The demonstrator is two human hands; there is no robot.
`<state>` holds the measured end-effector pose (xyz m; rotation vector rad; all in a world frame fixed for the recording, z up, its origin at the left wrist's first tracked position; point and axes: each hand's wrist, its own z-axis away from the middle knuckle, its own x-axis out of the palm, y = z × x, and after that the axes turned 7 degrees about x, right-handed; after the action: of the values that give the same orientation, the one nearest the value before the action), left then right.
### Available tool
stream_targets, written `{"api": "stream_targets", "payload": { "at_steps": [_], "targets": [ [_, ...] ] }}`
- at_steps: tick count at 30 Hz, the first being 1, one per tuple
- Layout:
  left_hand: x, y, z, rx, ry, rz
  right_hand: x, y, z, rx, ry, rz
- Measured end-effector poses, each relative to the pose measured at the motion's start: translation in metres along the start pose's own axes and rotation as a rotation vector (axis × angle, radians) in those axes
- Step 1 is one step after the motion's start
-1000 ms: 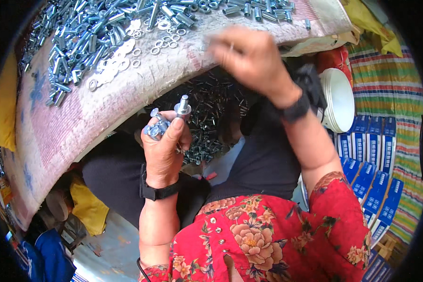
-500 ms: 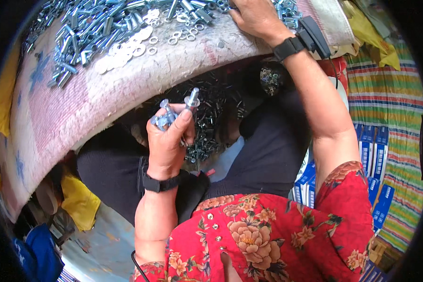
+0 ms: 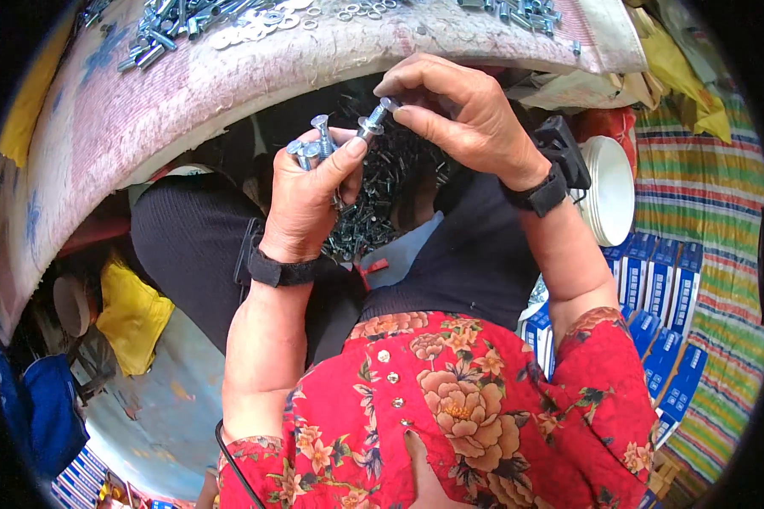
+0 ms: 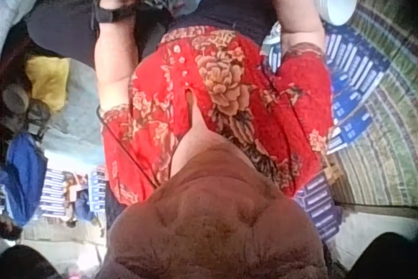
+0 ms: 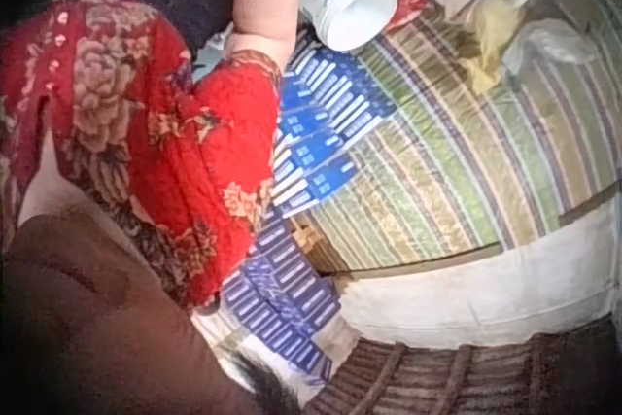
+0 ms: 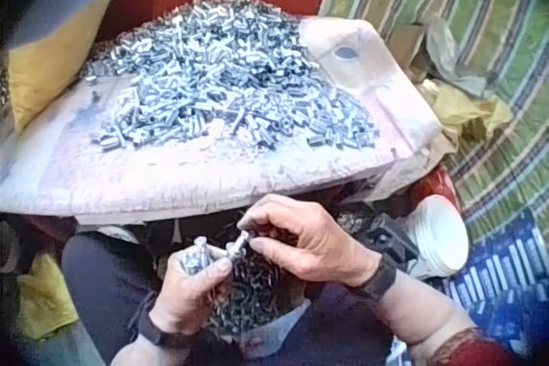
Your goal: The recorder is assembling bolts by threading nuts and washers onto them from a large pile of parts.
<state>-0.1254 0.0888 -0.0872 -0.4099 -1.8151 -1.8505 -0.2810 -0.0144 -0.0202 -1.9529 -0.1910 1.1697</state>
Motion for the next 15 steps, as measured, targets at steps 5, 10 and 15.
{"api": "stream_targets", "payload": {
  "at_steps": [5, 10, 15],
  "targets": [
    [0.000, 0.002, 0.004, 0.005, -0.016, -0.071, 0.002, -0.003, 0.001, -0.068, -0.026, -0.034],
    [-0.004, 0.005, 0.008, 0.007, -0.032, -0.066, 0.000, -0.011, 0.001, -0.061, -0.061, 0.080],
    [-0.004, 0.007, 0.014, 0.039, -0.028, -0.163, 0.009, -0.012, 0.001, -0.108, -0.010, 0.279]
  ]
}}
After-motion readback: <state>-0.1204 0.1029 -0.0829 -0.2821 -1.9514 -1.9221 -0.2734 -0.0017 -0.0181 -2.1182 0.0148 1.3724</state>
